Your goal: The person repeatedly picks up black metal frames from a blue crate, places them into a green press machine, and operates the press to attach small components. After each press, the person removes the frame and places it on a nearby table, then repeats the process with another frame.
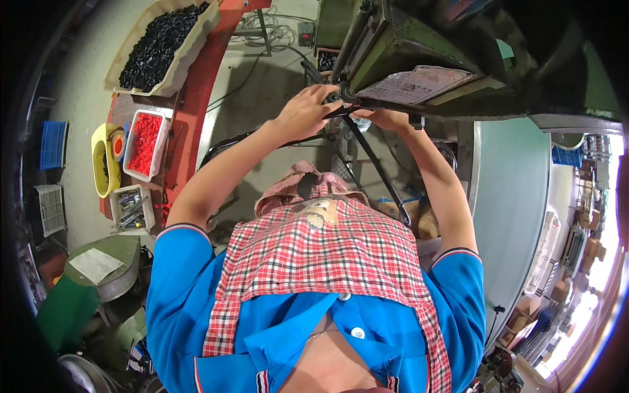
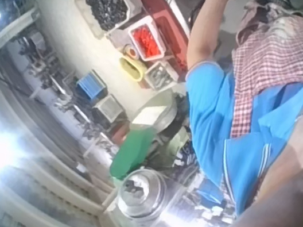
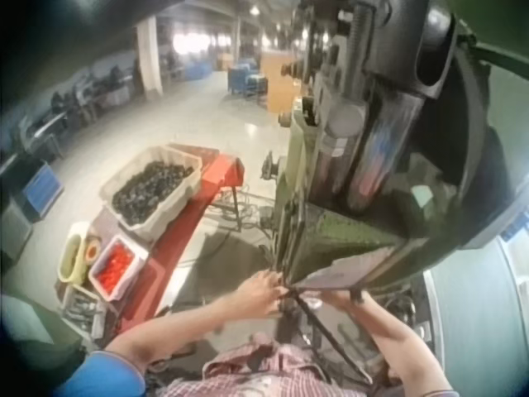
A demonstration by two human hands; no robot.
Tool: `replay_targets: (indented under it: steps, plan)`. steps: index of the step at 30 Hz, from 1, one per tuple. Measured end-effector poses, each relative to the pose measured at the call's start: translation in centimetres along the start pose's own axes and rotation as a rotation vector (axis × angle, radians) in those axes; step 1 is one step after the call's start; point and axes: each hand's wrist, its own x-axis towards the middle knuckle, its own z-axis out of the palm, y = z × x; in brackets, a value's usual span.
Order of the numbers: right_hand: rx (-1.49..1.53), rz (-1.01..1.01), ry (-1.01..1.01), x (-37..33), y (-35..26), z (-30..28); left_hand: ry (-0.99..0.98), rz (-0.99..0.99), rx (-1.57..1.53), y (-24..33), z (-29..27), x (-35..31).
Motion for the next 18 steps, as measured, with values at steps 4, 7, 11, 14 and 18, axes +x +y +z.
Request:
replay_targets:
  steps: [4, 7, 11, 14, 18]
  plan:
    - [-0.337, 0.15, 0.175, -2.9, -2.3, 1.2, -0.331, -0.545, 0.021, 1.3, -4.8, -5.2]
    - [-0.553, 0.087, 0.45, -7.8, -3.3, 3.2, -0.185, -0.469, -0.034, -0.2, -4.5, -8.1]
    - [-0.074, 0.597, 0.211, -12.8, -3.4, 6.9, -0.098, -0.398, -0.01, -0.7, -3.9, -8.2]
    - [0.06, 0.636, 0.228, -13.5, -3.0, 7.5, -0.124, -0.41, -0.078, -0.4, -4.0, -8.2]
    - [0.024, 0.605, 0.295, -13.3, -3.4, 6.7, -0.088, -0.425, -0.167, 0.0, -3.6, -8.7]
